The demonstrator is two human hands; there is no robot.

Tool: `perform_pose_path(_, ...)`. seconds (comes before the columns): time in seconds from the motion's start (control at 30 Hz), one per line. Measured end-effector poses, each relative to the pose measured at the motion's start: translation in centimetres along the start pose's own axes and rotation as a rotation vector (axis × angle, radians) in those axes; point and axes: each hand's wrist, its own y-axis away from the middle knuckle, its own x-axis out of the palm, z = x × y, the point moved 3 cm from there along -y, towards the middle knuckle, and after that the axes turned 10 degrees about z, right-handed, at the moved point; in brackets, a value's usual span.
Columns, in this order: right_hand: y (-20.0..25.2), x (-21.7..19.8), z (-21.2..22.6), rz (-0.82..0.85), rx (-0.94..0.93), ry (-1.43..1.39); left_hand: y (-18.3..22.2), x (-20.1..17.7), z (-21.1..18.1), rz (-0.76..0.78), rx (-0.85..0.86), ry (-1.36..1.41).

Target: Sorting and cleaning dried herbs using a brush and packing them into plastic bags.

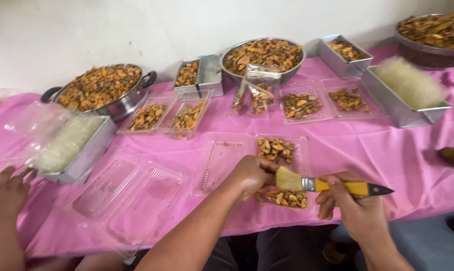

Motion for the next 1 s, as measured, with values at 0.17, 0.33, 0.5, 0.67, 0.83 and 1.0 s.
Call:
perform_pose_path(0.17,0.4,-0.1,1.7,-0.055,-0.102,-0.08,-2.7,-1.5,2.9,0.04,0.089,0.286)
perform_pose_path(0.33,0.4,0.8,1.2,0.035,-0.149,-0.101,-3.4,-0.9,3.3,0.009,0.067,0.422)
perform_pose_path(0.5,0.6,0.1,1.1,0.06,-0.127,-0.091,-3.3,-1.7,3.4,-0.006,0.073,0.425)
perform_pose_path(0.67,-1.8,0.2,1.8,0.0,-0.068,-0.047,-3.0,-1.4,3.6,0.017,0.057,0.372)
perform_pose_path(0.83,-2.3,0.5,3.8,-0.01,-0.265,-0.189,-2.9,-1.5,3.6,0.072,0.033,0.364)
perform_pose_path(1.0,-1.7,0.1,2.6,-0.028,-0.024,0.053,-2.6,-2.2,2.9,0.106,0.116,0.235)
